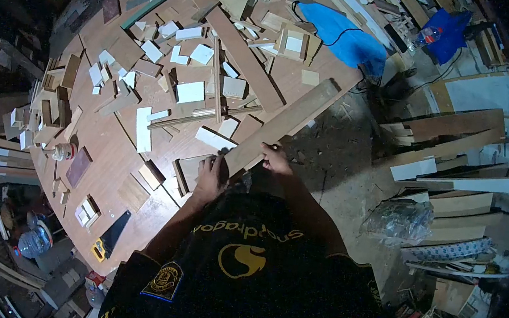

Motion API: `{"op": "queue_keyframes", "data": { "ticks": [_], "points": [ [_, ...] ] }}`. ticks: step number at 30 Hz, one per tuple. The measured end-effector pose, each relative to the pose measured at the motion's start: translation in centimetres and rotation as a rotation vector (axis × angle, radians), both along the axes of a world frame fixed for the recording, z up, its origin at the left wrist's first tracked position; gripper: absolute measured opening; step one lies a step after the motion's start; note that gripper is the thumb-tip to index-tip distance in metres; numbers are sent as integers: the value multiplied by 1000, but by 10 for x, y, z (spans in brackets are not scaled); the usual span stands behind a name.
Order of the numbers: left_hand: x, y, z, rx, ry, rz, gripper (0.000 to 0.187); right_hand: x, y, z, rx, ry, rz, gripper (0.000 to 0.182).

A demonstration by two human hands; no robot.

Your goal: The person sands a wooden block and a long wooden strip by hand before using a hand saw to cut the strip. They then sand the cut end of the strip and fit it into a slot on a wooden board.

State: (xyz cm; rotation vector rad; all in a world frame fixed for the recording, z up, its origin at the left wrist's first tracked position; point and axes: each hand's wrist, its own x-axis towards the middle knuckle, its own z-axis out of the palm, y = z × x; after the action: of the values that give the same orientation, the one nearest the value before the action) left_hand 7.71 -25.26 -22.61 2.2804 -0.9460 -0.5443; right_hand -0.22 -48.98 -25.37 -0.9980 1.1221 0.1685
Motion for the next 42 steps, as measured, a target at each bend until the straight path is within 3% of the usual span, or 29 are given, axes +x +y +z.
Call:
{"op": "queue_keyframes", "data": {
  "ticks": [4,6,8,9,13,16,18,22,24,26,28,30,32,34,36,38,42],
  "points": [
    [17,-30,12,65,42,-114,85,1,-29,5,-87,-106,-63,21],
    [32,-40,13,20,-60,-106,75,8,-48,12,-79,-73,-61,23],
    [52,-49,2,-194,-144,202,56,12,-64,17,-19,-124,-117,22],
    [66,-54,4,-173,-101,321,49,13,-73,7,-2,-173,-144,21],
    [104,-74,2,47,-93,485,41,32,-100,-1,51,-178,-190,22],
    [122,-93,-1,290,-33,456,49,43,-113,-4,56,-190,-193,23],
    [132,-104,7,437,153,478,57,52,-123,-6,26,-208,-150,24],
    [137,-99,-13,297,123,466,50,67,-139,-8,18,-164,-121,25],
    [137,-91,-8,77,156,477,40,71,-146,-11,6,-124,-118,24],
    [135,-69,-19,-105,365,669,38,76,-152,-11,-21,-114,-109,24],
    [129,-55,7,-246,474,804,32,81,-158,-15,-45,-108,-99,25],
    [124,-36,12,-289,422,896,31,85,-168,-18,-63,-59,-96,26],
    [121,-8,-13,-217,243,895,31,94,-178,-19,-65,-57,-126,27],
    [123,5,-20,-145,271,948,32,104,-189,-22,-73,-10,-192,28],
    [121,19,-44,-84,60,943,33,114,-201,-21,-35,-4,-119,30],
    [114,7,-42,-139,-18,1005,30,129,-213,-26,-59,-66,-111,29],
    [88,-38,-29,49,-394,1073,15,158,-220,-27,14,-64,-136,24]
  ]
}}
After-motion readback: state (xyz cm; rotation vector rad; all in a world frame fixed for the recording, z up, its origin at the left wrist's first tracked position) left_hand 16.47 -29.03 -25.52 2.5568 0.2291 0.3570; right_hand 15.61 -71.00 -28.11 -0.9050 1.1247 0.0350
